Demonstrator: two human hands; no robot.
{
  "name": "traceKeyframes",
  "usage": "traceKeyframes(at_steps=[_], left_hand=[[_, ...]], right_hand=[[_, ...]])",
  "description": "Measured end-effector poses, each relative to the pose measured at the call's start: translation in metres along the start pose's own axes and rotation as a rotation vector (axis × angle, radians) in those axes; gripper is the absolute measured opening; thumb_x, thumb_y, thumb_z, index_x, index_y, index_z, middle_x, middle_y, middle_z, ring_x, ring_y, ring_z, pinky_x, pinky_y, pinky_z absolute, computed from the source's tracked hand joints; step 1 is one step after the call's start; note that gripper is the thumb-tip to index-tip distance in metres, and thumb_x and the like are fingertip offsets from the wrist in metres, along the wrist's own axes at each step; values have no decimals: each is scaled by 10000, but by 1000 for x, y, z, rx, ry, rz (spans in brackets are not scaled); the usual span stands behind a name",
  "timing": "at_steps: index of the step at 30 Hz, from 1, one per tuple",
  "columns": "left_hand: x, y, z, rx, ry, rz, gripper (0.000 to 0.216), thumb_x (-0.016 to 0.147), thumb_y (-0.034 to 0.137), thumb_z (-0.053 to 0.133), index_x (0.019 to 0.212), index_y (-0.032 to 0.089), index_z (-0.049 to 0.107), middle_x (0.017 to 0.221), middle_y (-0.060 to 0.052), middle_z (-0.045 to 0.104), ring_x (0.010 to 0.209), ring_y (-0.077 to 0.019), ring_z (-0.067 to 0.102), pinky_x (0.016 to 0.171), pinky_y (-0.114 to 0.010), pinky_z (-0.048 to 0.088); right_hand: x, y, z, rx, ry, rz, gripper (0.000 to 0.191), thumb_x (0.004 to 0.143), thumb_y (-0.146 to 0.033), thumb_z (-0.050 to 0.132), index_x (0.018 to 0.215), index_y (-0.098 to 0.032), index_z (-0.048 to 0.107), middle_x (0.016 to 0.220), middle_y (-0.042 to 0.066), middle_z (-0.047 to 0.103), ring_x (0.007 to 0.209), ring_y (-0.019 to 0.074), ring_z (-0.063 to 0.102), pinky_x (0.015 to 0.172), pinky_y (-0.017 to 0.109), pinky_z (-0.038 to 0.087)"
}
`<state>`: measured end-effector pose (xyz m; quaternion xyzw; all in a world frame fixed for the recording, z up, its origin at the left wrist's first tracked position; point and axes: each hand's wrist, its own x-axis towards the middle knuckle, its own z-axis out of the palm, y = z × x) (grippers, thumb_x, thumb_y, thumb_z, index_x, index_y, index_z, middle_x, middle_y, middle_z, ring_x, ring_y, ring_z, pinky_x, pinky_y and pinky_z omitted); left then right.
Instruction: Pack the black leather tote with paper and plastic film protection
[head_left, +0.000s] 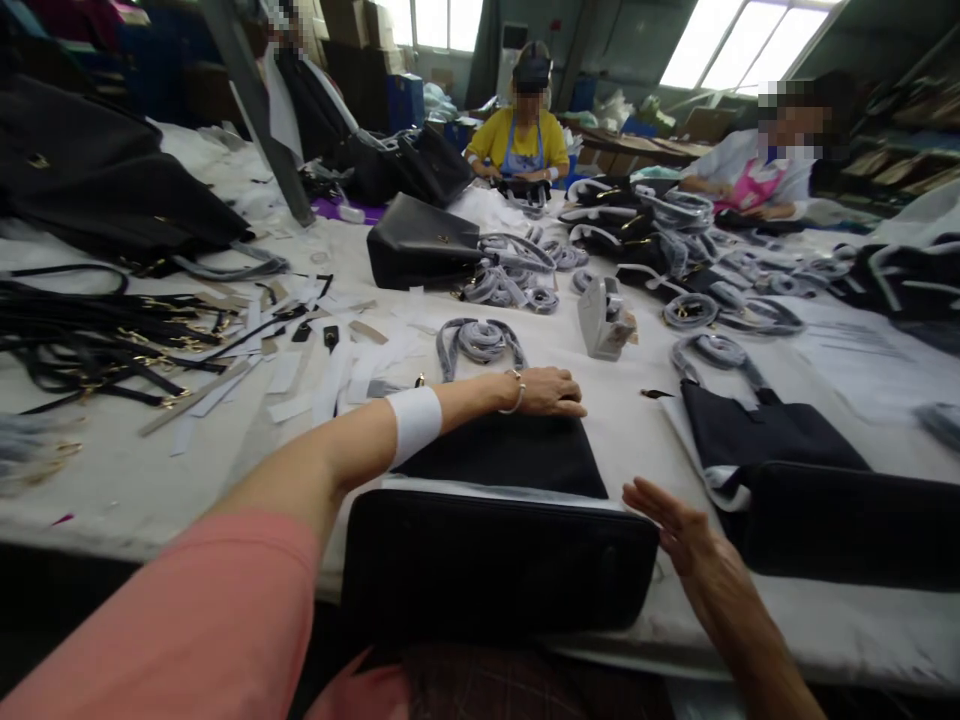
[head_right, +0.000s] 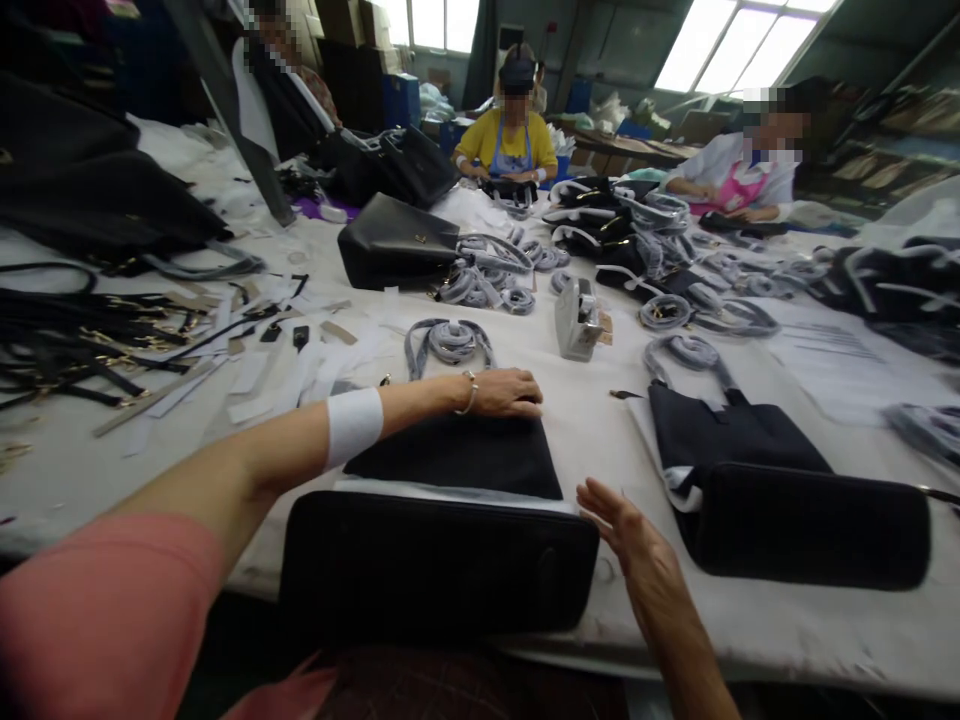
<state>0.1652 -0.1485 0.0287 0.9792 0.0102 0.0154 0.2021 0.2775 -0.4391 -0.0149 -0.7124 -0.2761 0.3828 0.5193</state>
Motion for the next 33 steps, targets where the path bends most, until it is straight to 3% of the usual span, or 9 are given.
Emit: traceKeyframes(at_steps=[3,5,9,11,14,17,20,24,33], left_hand=[[-79,0,-41,-263,-79,-80,367,903,438,492,1083,165,659,1045,-59,676,922,-174,615,798,-233,438],[-143,7,-53,-467,-116,-191,368,866,446,535,1104,192,651,1025,-29,693,879,-168,631,758,-222,457],[-247,34,-30,-658,-188,-452,424,776,448,627,1134,221,624,1063,-18,676,908,-187,618,761,-235,470],[-273,48,-4,-609,-43,-612,414,752,427,642,1106,213,622,1038,-13,657,911,-194,596,770,-245,456],[-282,62,30,-601,225,-746,406,784,449,597,1102,197,591,1053,-22,635,959,-202,575,842,-272,435],[-272,63,46,-560,334,-835,385,813,529,539,986,188,584,932,-20,642,878,-202,584,789,-286,434],[-255,54,48,-436,305,-931,380,841,565,474,858,194,553,764,-9,616,750,-201,582,678,-285,407],[-237,42,49,-263,249,-1033,362,859,549,452,897,205,560,820,-48,656,794,-235,614,673,-296,392],[-240,49,48,-239,230,-1019,437,840,636,438,939,233,575,855,-36,680,827,-231,638,700,-287,409]], right_hand=[[-8,8,-9,-58,-172,-142,878,659,-801,551,1328,-234,510,1348,154,537,1280,336,455,1022,417,422],[-6,8,-8,-178,-214,-161,863,614,-727,669,1313,-239,530,1348,146,539,1251,345,486,1001,410,447],[10,2,5,-398,-197,-173,613,626,-567,721,1129,-222,659,1179,100,658,1070,310,612,935,390,496],[16,0,12,-475,-132,-179,503,628,-538,708,1017,-221,695,1049,68,700,977,283,639,895,370,510],[19,-4,21,-526,-6,-213,454,628,-554,680,927,-213,695,957,47,702,923,264,635,857,353,508],[16,-9,29,-543,36,-166,438,649,-576,665,875,-201,679,892,42,696,869,246,628,797,336,508],[15,-12,36,-447,7,-25,449,665,-588,674,863,-185,657,815,39,696,792,227,636,712,314,514],[17,-11,43,-293,73,51,567,616,-595,711,976,-168,610,813,58,702,757,231,655,677,325,514],[8,0,59,-656,343,-133,533,749,-701,492,869,-205,645,839,84,689,806,259,629,709,339,442]])
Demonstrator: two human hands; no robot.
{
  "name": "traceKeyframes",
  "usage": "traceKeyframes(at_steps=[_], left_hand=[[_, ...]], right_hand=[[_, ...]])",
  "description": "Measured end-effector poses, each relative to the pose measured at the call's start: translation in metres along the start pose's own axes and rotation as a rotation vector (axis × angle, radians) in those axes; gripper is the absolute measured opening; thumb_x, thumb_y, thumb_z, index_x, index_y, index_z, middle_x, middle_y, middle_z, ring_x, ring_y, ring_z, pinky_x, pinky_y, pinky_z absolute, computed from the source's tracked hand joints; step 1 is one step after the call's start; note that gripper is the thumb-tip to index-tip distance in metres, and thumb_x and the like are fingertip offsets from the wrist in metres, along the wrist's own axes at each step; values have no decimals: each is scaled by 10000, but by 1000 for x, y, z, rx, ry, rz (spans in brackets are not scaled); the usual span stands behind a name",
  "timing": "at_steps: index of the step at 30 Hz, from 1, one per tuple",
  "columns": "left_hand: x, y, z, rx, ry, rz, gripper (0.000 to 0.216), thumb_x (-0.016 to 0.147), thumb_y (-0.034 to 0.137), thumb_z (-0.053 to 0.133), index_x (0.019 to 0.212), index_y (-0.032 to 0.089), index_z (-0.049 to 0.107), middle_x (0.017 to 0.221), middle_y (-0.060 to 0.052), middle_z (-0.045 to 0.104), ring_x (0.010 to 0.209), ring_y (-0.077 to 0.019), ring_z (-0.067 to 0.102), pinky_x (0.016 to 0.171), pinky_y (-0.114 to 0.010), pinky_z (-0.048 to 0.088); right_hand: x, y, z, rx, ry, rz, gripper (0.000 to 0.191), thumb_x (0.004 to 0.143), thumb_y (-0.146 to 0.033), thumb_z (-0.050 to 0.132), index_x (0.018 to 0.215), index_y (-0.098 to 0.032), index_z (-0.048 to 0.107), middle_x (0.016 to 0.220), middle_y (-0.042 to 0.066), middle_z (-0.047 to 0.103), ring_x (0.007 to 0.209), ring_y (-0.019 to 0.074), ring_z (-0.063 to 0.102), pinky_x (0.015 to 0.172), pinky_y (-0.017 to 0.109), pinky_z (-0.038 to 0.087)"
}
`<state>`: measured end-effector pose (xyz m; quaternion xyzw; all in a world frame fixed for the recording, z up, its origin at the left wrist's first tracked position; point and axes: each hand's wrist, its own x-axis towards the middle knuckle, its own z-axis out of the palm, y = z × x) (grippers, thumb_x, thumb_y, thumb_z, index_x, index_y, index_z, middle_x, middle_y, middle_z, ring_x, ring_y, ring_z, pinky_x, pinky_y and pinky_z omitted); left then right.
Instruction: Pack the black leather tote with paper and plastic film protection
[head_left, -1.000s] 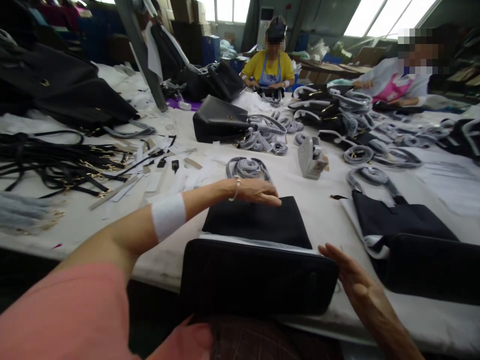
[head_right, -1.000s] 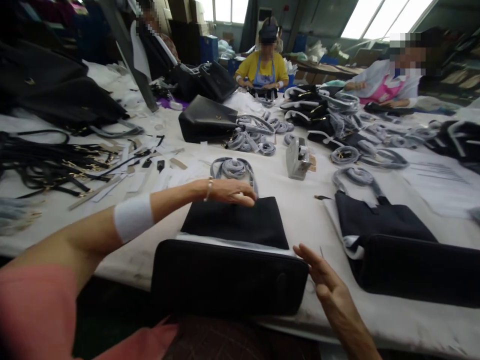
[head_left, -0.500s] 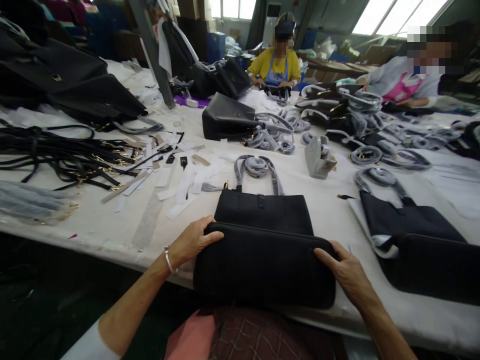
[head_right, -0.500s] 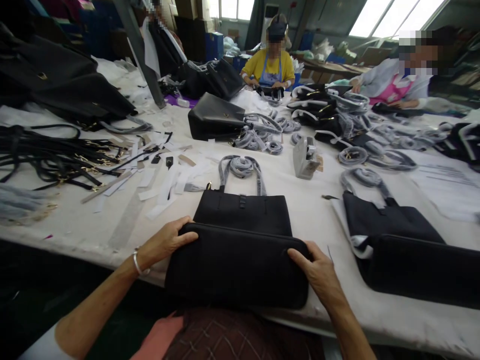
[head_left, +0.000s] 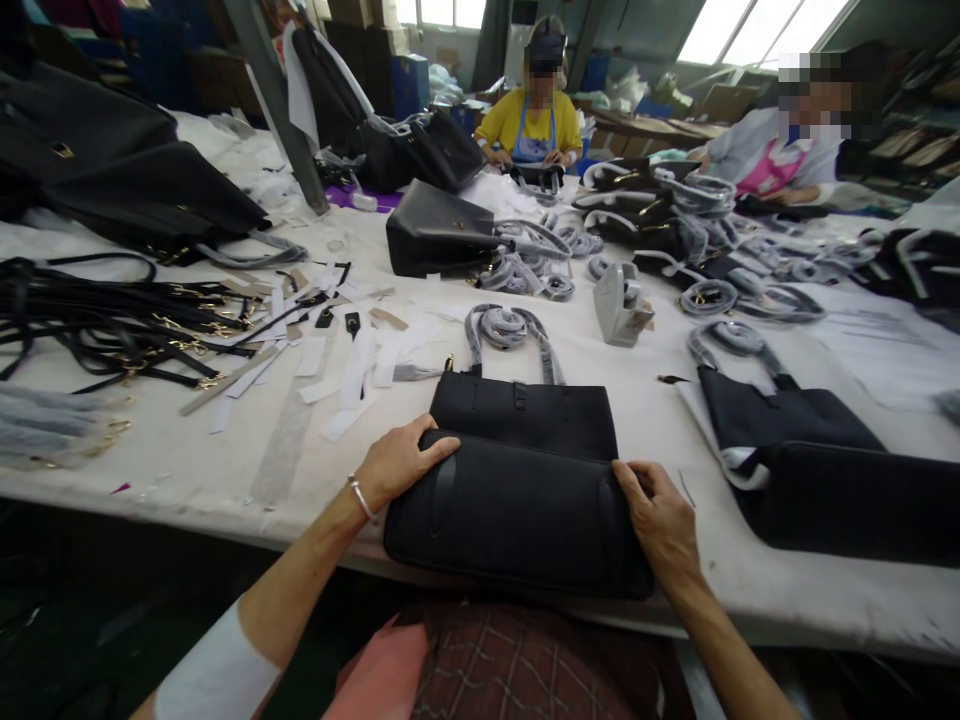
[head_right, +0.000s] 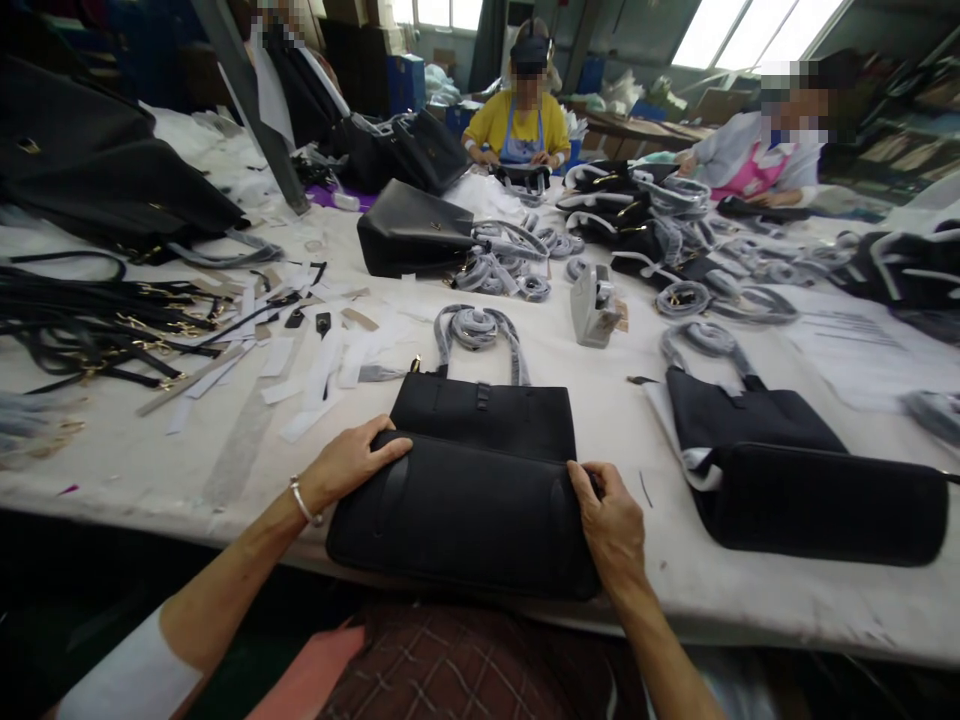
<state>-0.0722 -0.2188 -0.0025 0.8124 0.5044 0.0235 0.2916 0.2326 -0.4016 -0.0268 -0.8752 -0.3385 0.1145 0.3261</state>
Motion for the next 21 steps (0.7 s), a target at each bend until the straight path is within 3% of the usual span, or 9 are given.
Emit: traceKeyframes(at_steps=[6,14,21], left_hand=[[1,7,13,117,113,-136,444,863,634,412,919,230,585,817,-50,683,790,-230,642,626,-276,370],[0,4,16,80,303,-1,387,876,593,443,890,228,572,792,-18,672,770,-200,635,656,-269,372],[13,3,12,65,163,28,431,903,588,375,839,230,606,755,-17,664,757,-190,624,642,-266,348]], right_hand=[[7,4,1,-73,-42,2,518,774,-717,457,813,-227,622,754,53,670,699,237,606,658,321,408],[9,5,-2,-84,-83,-82,489,806,-699,427,725,-239,572,641,4,609,614,198,564,612,293,379],[7,5,-1,-118,-35,-88,521,804,-729,394,722,-239,550,609,10,594,588,211,560,586,302,357]])
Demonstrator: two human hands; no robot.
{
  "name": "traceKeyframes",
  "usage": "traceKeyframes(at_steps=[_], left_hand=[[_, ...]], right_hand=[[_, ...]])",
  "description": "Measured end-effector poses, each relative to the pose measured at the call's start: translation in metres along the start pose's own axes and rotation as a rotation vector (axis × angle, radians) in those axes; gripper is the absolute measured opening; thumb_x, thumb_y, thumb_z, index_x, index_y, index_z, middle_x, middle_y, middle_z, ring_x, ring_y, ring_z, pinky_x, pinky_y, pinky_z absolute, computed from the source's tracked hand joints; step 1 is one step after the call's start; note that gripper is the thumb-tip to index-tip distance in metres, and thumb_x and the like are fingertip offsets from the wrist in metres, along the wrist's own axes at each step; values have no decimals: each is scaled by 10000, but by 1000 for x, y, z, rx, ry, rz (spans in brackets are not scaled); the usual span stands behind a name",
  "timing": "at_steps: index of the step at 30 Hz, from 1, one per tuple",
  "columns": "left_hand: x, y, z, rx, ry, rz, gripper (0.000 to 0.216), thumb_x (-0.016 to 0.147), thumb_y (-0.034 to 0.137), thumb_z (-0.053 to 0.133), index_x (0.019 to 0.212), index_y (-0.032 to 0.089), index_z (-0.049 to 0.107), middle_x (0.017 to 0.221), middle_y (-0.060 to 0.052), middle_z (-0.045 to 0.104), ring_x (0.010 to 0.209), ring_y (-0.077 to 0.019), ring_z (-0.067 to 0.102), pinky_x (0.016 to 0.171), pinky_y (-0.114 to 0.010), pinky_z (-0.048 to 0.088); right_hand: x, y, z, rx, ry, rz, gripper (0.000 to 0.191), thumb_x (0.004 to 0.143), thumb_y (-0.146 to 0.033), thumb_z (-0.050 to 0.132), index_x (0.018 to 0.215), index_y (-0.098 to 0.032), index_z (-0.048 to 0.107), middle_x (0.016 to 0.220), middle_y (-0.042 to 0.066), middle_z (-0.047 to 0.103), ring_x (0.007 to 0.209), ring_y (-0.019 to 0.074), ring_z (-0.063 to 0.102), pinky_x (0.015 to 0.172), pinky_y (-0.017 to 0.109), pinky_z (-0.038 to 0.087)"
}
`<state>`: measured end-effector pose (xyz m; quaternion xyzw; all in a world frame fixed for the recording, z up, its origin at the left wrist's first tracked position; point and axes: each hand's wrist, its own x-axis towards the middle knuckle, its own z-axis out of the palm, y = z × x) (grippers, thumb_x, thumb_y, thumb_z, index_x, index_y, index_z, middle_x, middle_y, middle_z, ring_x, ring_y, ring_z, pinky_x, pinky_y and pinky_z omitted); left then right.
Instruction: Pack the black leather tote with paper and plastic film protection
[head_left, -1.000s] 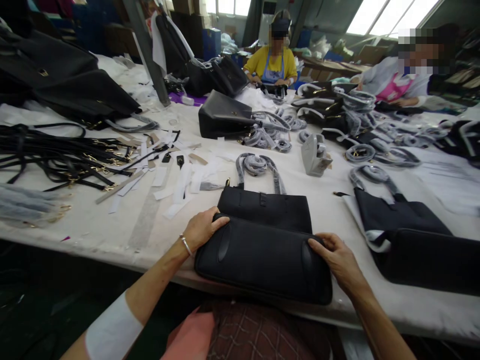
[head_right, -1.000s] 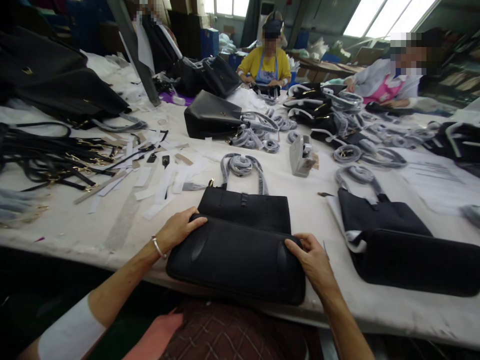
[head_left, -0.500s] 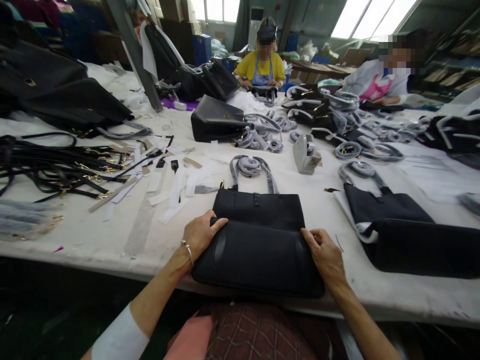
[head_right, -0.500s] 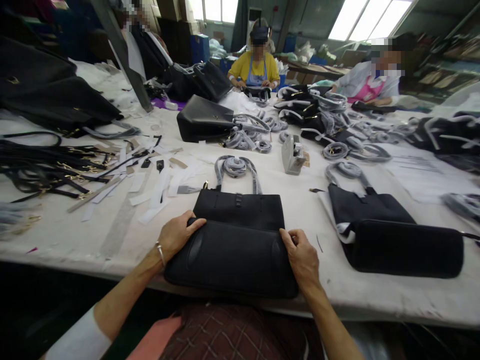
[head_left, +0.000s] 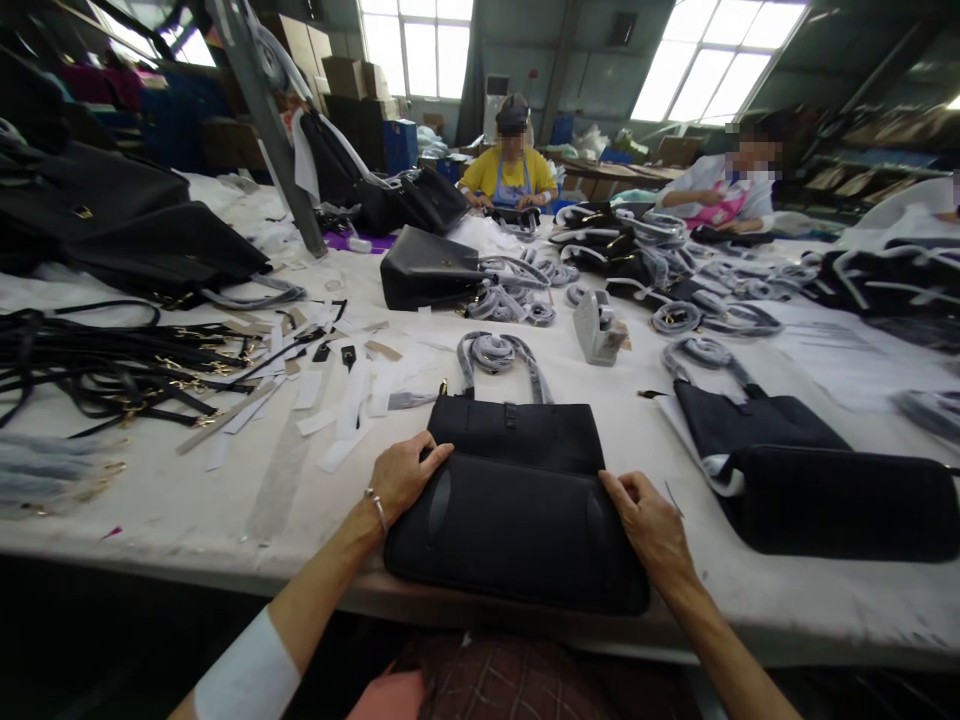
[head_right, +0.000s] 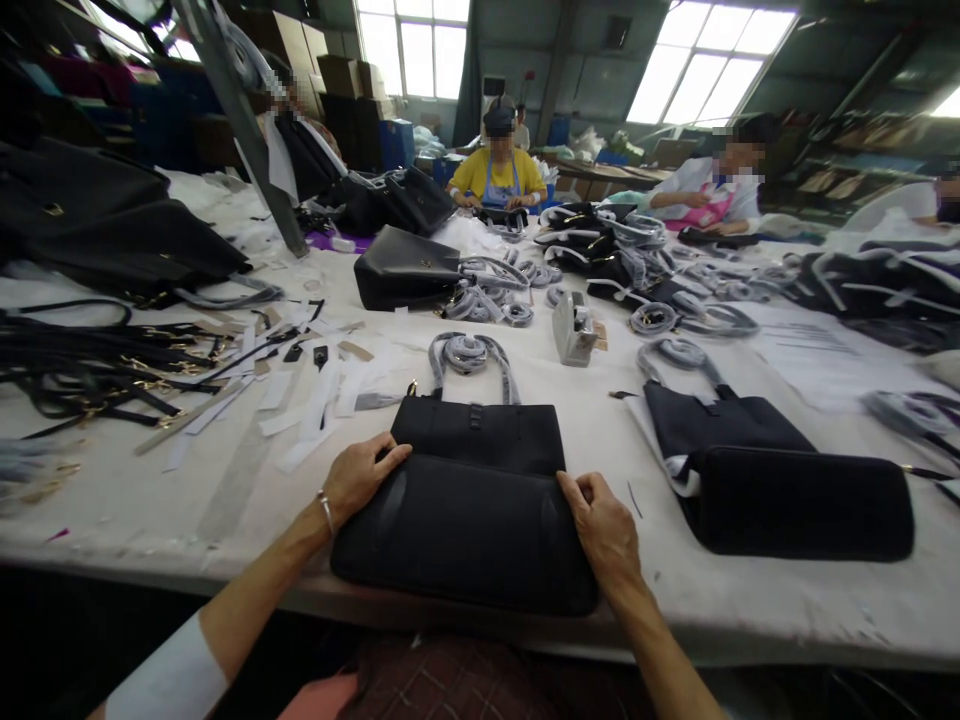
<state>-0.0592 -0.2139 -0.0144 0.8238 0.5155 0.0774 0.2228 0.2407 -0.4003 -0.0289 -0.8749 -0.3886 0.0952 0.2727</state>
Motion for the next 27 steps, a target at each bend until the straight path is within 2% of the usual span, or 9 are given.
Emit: traceKeyframes(at_steps=[7,12,15,17,18,21,23,25,27], left_hand=[[-5,0,5,-34,113,-57,434,896,599,387,835,222,594,734,-12,656,716,-186,614,615,-267,324],[-4,3,2,-24,79,-78,427,882,611,413,822,229,592,705,-12,645,710,-196,617,599,-267,319],[-6,5,0,14,61,-87,386,893,584,421,867,238,590,751,-15,662,747,-201,629,607,-264,327],[-9,7,1,40,74,-81,353,907,555,421,901,242,583,800,-17,672,774,-197,634,617,-262,338],[-11,8,2,49,85,-79,341,912,543,421,911,241,579,818,-18,673,779,-195,634,621,-262,344],[-13,7,5,57,129,-61,299,928,498,423,914,235,564,848,-18,664,797,-187,624,649,-264,373],[-12,5,6,73,177,-22,261,936,449,434,897,221,558,868,-24,649,841,-184,608,709,-269,401],[-10,5,4,108,234,21,214,930,393,465,904,204,562,927,-45,631,907,-191,585,797,-286,415],[-9,9,1,156,261,52,166,913,337,501,942,191,575,995,-69,618,968,-214,564,860,-325,414]], right_hand=[[0,4,4,-34,41,-2,549,831,-726,336,717,-238,558,602,18,598,570,214,560,559,300,351],[5,4,-2,-162,-7,-23,480,867,-648,369,795,-241,615,656,23,637,604,213,582,564,298,366],[5,-15,-13,-299,80,-184,417,880,-559,427,985,-218,643,853,75,685,769,255,618,660,351,420],[-2,-37,-19,-249,168,-389,412,894,-510,453,1088,-191,627,1022,109,674,943,272,604,804,398,439],[-6,-49,-21,-186,167,-495,403,908,-490,453,1122,-192,620,1090,108,659,1016,262,586,873,402,432],[-20,-82,-14,-47,-35,-758,377,944,-448,441,1229,-248,584,1254,60,608,1188,217,516,1023,383,374],[-23,-93,-2,-94,-192,-869,427,938,-464,455,1320,-285,523,1375,38,525,1307,240,415,1099,440,290],[-22,-95,14,-177,-290,-892,497,927,-501,458,1382,-303,455,1447,34,444,1367,275,329,1124,514,219],[-19,-91,27,-222,-338,-866,531,925,-527,442,1411,-316,409,1478,34,394,1382,286,301,1121,543,209]])
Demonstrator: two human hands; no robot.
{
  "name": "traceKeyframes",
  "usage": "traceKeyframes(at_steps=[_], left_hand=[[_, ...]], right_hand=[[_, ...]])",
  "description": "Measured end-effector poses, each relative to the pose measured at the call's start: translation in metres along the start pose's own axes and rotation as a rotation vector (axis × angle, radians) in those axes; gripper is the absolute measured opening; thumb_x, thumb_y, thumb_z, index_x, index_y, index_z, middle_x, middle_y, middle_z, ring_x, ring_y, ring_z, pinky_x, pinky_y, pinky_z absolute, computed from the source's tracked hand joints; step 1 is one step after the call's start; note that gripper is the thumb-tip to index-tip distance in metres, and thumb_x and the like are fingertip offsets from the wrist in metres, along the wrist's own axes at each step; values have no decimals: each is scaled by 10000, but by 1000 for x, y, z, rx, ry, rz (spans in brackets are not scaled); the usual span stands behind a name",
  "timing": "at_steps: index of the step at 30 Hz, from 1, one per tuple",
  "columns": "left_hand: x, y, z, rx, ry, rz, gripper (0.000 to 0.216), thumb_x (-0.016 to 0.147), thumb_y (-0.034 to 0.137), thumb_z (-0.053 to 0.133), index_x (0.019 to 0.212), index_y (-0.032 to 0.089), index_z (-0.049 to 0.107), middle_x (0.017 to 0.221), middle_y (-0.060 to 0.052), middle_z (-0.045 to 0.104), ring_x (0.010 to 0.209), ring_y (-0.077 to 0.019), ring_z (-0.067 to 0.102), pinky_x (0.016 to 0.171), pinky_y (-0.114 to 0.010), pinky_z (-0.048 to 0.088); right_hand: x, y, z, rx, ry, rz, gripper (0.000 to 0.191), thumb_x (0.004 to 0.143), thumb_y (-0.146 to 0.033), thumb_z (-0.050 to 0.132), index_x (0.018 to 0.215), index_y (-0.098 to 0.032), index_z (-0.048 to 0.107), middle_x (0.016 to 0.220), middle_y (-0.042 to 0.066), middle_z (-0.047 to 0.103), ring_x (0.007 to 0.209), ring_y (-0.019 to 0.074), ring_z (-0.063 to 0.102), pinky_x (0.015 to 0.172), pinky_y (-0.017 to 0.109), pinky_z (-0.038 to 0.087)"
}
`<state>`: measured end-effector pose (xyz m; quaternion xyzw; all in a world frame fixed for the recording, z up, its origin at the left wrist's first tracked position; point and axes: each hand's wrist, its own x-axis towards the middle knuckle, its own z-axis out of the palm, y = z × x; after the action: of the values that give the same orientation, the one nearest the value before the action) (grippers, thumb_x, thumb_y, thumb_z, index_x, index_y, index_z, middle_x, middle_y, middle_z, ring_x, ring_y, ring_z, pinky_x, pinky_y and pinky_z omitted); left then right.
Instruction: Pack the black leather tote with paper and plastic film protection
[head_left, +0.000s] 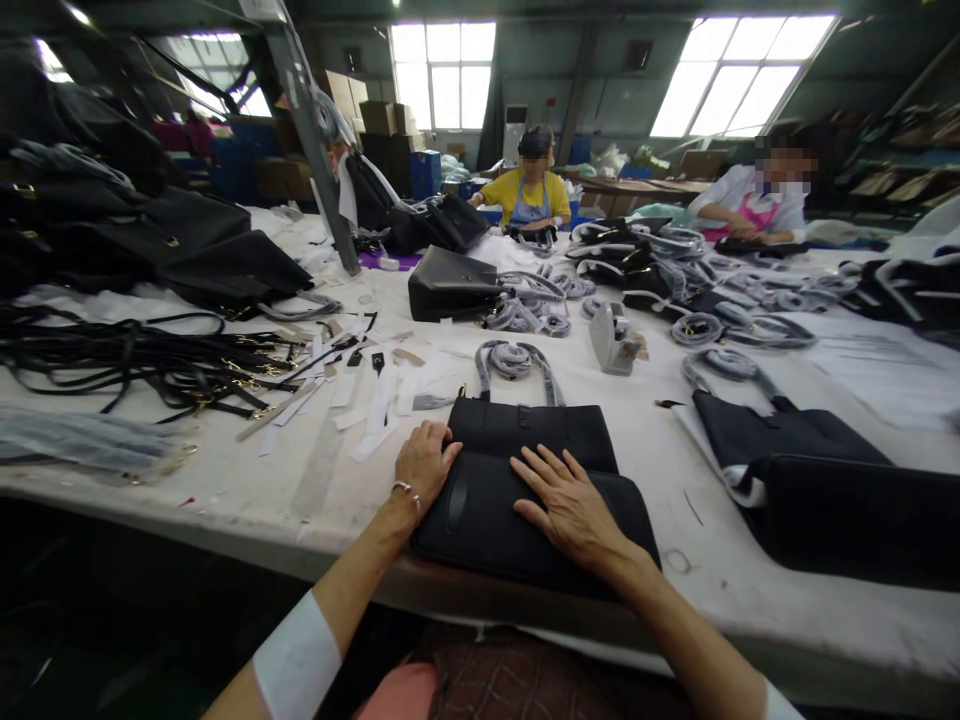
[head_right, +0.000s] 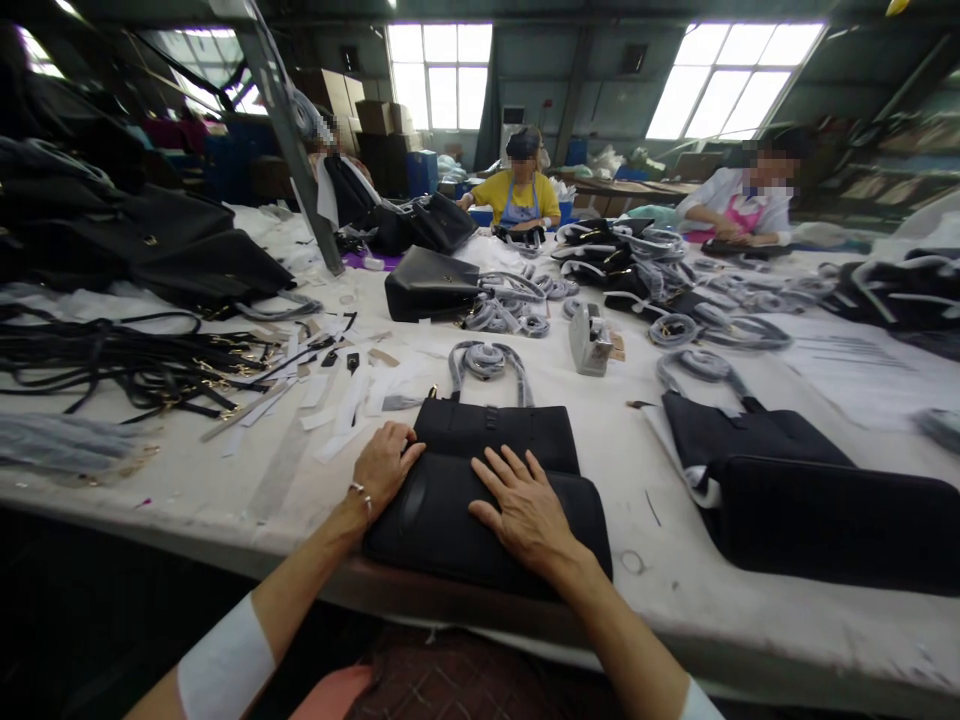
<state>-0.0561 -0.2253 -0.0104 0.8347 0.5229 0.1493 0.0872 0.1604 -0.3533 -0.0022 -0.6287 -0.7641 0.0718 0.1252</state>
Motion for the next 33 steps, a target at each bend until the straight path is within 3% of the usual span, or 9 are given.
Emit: traceKeyframes(at_steps=[4,7,9,14,19,25,28,31,33], left_hand=[[-7,18,-4,7,-10,220,220,922,270,470,1093,209,594,1238,-84,580,1197,-246,482,992,-395,370],[-19,31,7,7,-77,469,434,942,427,419,1323,230,483,1430,-73,455,1354,-236,345,1112,-429,263],[-25,34,17,34,-137,527,574,935,533,364,1417,220,375,1481,-81,387,1384,-233,305,1141,-449,217],[-26,33,25,32,-195,502,597,948,528,325,1440,190,332,1498,-90,352,1390,-219,303,1154,-453,209],[-22,36,19,-18,-179,491,603,902,478,482,1434,232,339,1466,-63,412,1372,-244,332,1157,-471,228],[-27,34,20,-106,-165,453,607,860,479,544,1390,205,430,1416,-89,475,1307,-277,426,1146,-485,287],[-23,26,11,-249,-187,436,366,895,417,498,1201,245,602,1292,-49,595,1179,-227,549,1084,-399,396],[9,25,-13,-402,-191,371,277,944,346,398,931,283,668,1025,-9,696,944,-151,632,876,-266,514],[55,34,-30,-360,-120,337,262,931,364,425,891,262,664,950,-32,690,899,-169,627,849,-281,507]], right_hand=[[0,8,11,18,-11,12,548,922,-539,438,1431,-348,361,1493,24,365,1384,278,301,1123,545,212],[-3,11,11,36,-11,3,559,916,-532,453,1433,-341,360,1495,30,359,1382,275,307,1128,538,213],[-3,12,9,65,-28,9,546,918,-524,451,1423,-326,384,1491,33,367,1383,264,307,1136,528,205],[27,2,-2,242,-1,159,489,968,-468,344,1365,-220,485,1438,79,450,1365,232,349,1132,485,248],[106,-30,-7,242,106,-31,435,947,-447,436,1316,-235,529,1404,85,492,1347,233,373,1129,469,243],[160,-20,32,203,157,-68,392,941,-397,481,1296,-242,537,1350,74,543,1309,229,416,1129,452,236],[163,-4,50,234,149,-116,393,943,-385,476,1321,-281,504,1322,41,566,1258,204,468,1127,439,246],[165,2,58,214,126,-154,410,925,-407,491,1318,-288,507,1337,31,556,1271,234,454,1127,461,246],[167,1,57,215,134,-157,404,918,-407,486,1305,-294,520,1352,12,546,1282,265,437,1125,472,250]])
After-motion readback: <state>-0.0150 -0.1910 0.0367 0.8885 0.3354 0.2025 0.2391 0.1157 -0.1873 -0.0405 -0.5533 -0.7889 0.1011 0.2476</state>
